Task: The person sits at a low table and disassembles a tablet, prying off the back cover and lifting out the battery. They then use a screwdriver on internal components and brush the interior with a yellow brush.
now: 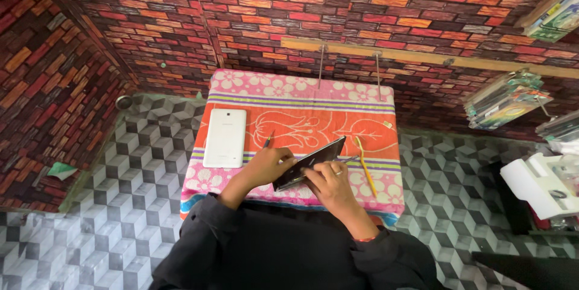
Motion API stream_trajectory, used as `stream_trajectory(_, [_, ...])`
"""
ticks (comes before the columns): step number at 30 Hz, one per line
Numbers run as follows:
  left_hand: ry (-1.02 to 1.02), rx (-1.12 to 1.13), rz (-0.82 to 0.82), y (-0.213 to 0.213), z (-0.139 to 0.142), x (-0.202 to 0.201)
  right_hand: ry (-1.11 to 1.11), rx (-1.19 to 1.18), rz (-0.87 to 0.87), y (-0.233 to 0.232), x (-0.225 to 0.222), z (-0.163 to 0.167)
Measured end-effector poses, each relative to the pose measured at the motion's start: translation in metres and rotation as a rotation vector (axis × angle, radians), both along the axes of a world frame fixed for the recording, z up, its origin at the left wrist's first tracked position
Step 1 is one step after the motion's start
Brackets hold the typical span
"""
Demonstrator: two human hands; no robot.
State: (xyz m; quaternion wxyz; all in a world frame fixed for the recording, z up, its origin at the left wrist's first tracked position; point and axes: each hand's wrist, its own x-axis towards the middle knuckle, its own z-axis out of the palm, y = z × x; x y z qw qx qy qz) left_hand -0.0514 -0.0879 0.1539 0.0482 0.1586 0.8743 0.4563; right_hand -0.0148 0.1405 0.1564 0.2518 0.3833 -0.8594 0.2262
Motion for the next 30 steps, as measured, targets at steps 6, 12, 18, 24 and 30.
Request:
stream_trajectory(6, [-0.135, 0.128, 0.284, -0.014, 0.015, 0.019, 0.010, -0.012, 0.019, -0.005, 0.009, 0.020])
stream_trajectory(12, [-0.114, 0.198, 0.456, -0.021, 0.032, 0.020, -0.002, -0.001, 0.080, -0.012, 0.012, 0.048])
stream_trajectory(18, [0.002, 0.365, 0.667, -0.042, 0.060, 0.023, -0.049, 0.047, 0.111, -0.007, 0.023, 0.076])
stream_trajectory(24, [-0.260, 0.943, 0.998, -0.072, 0.076, 0.011, -0.016, 0.040, 0.140, -0.015, 0.017, 0.072])
stream_trajectory(30, [-0.337, 1.188, 1.127, -0.085, 0.077, 0.015, -0.019, -0.020, 0.172, -0.032, 0.012, 0.045])
